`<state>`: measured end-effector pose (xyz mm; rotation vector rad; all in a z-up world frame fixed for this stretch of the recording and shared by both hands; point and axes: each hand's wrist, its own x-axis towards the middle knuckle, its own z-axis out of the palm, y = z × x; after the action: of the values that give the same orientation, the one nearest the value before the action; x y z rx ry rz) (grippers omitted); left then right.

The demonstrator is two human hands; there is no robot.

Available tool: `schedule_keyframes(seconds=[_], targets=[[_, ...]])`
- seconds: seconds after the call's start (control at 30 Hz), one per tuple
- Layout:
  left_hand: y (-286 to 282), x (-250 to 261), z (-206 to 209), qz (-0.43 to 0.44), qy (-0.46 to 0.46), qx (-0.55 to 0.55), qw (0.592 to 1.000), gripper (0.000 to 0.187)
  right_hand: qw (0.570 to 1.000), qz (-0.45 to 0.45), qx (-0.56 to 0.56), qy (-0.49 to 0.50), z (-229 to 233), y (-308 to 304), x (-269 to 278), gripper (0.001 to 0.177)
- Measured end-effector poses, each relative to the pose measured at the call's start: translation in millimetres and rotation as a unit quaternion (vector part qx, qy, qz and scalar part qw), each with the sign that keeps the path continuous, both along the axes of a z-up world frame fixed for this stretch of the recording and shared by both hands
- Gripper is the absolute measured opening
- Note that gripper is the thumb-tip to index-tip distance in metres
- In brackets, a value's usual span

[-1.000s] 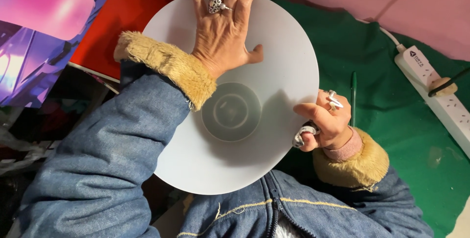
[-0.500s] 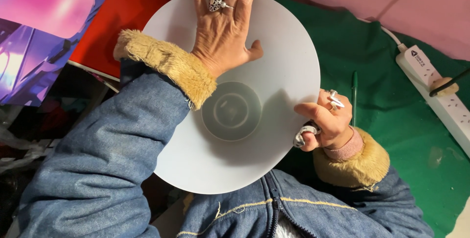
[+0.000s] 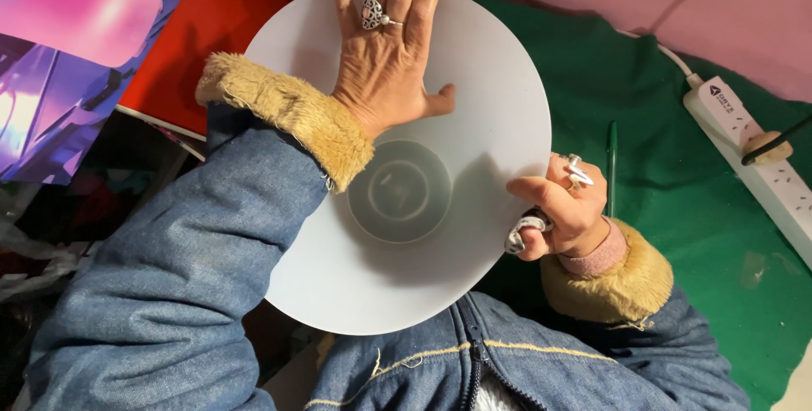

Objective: Unboxing a new appliance from its packaging and wiping the components with a cloth.

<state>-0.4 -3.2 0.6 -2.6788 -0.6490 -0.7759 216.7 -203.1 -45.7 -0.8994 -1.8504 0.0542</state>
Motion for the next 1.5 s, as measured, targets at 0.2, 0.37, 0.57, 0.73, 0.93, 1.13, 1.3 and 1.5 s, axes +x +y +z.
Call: schedule_keyframes(seconds=[0.2,0.37,0.57,0.73,0.93,1.13,1.3,1.5], targets=[[0,2,-5,0.004,-0.009,-0.008,1.0,0.115,1.0,-0.005,-0.001,-0.002,-1,0,0,0.052],[2,0,-9,0.008,-0.006,-0.006,1.0,0.115,1.0,-0.001,-0.01,0.002,0,-1,-1,0.051],[0,0,-5,0.016,0.013,-0.01,1.0,0.121,1.0,-0.005,-0.01,0.0,-1,-1,0,0.049],[-4,0,-8,0.009,0.016,-0.023,1.0,0.136,1.0,0.001,-0.007,0.003,-1,0,1,0.049],[2,-3,-19,0.012,0.015,-0.008,1.0,0.129,1.0,0.001,-0.005,-0.001,-2,0,0,0.05],[-2,-2,-10,0.01,0.015,0.01,1.0,0.124,1.0,-0.005,-0.012,0.0,-2,-1,0,0.05],[-4,2,-7,-0.005,-0.004,-0.02,1.0,0.127,1.0,0.001,-0.008,0.006,-2,0,0,0.049],[2,-1,-14,0.018,0.004,0.015,1.0,0.118,1.0,0.001,-0.015,0.005,-1,-1,0,0.049]])
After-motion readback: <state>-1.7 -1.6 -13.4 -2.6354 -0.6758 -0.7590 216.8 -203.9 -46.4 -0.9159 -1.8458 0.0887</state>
